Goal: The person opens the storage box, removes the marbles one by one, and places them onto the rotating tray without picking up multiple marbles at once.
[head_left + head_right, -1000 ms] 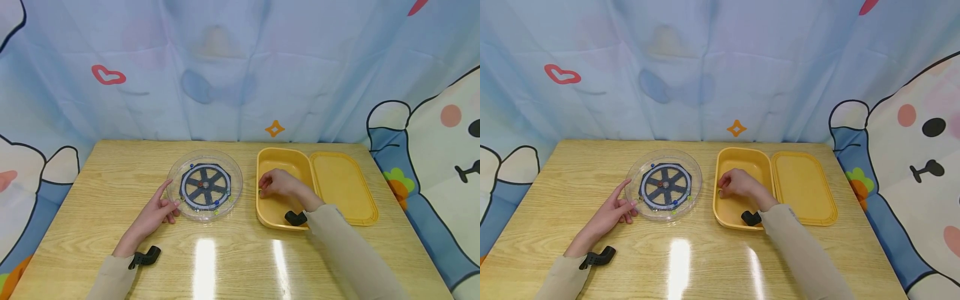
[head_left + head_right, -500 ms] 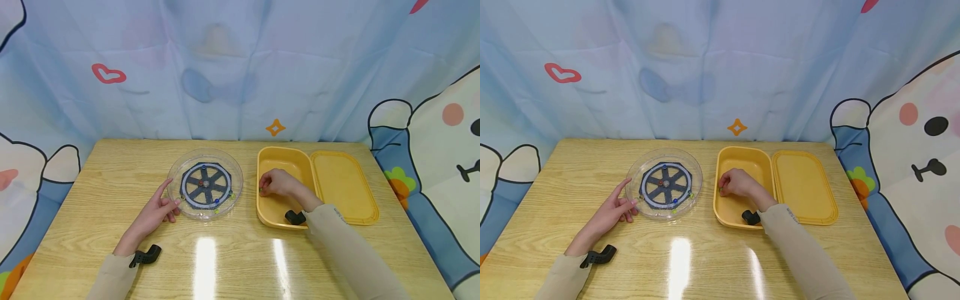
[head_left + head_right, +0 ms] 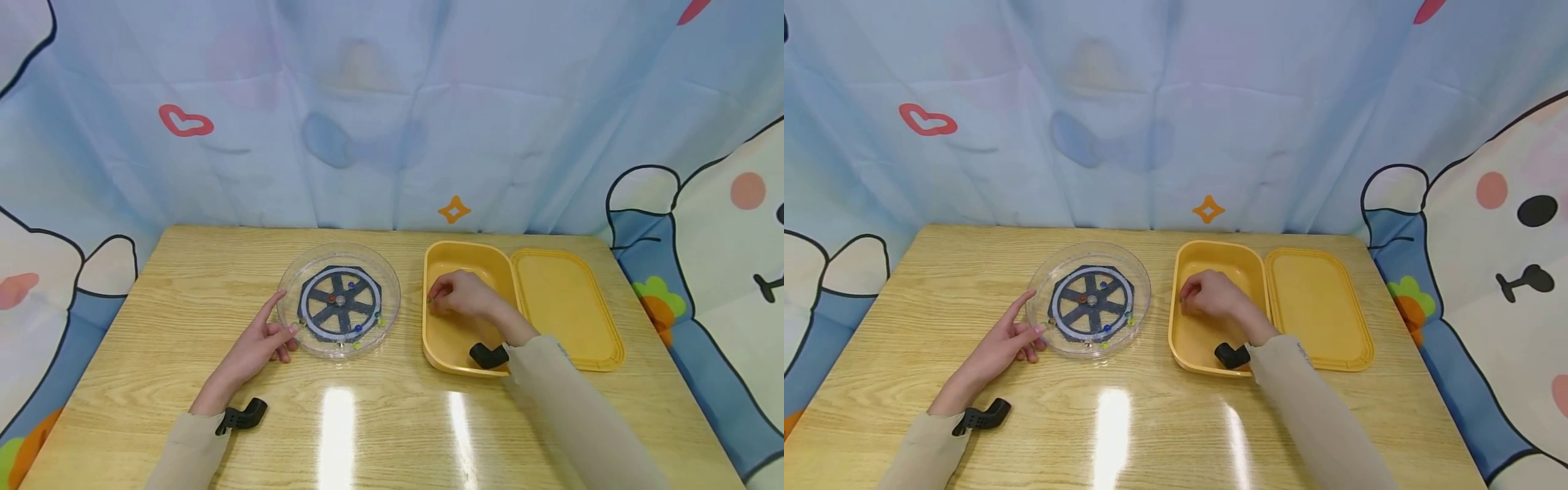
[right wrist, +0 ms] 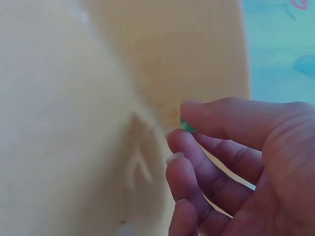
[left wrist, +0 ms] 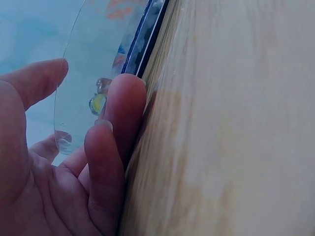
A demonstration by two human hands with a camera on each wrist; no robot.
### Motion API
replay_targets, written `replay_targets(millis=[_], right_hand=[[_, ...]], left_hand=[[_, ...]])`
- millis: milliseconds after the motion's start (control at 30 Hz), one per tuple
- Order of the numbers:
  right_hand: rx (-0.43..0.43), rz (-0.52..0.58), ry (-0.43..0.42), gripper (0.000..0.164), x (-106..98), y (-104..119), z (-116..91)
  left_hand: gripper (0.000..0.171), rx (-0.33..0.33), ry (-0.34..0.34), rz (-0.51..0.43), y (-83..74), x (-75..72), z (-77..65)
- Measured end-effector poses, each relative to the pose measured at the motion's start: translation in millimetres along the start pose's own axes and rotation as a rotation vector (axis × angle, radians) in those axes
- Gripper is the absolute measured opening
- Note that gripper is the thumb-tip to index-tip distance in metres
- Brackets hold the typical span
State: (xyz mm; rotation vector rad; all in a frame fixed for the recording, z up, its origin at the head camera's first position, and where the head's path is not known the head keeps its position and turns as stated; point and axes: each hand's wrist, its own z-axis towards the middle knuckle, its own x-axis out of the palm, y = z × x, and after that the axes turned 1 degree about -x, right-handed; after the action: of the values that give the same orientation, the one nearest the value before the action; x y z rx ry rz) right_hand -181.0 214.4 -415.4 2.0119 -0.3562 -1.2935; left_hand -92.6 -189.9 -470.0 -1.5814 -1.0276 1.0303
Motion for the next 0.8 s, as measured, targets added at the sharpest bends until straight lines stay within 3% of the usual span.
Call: replay_targets(millis=[300, 533, 800], right_hand=[[-0.059, 0.020, -0.170, 0.015, -10, 21, -13], [-0.102, 0.030, -0.273, 0.019, -1, 46, -17], [-0.161, 0.117, -0.274, 0.017, 25, 75, -13]], left_hand=[[0.076, 0.000, 0.002, -0.005, -0.3, 0.2, 0.2], [0.077, -0.004, -0.007, 0.012, -1.9, -0.2, 0.2], [0.075, -0.003, -0.015, 0.009, -0.3, 0.7, 0.6]])
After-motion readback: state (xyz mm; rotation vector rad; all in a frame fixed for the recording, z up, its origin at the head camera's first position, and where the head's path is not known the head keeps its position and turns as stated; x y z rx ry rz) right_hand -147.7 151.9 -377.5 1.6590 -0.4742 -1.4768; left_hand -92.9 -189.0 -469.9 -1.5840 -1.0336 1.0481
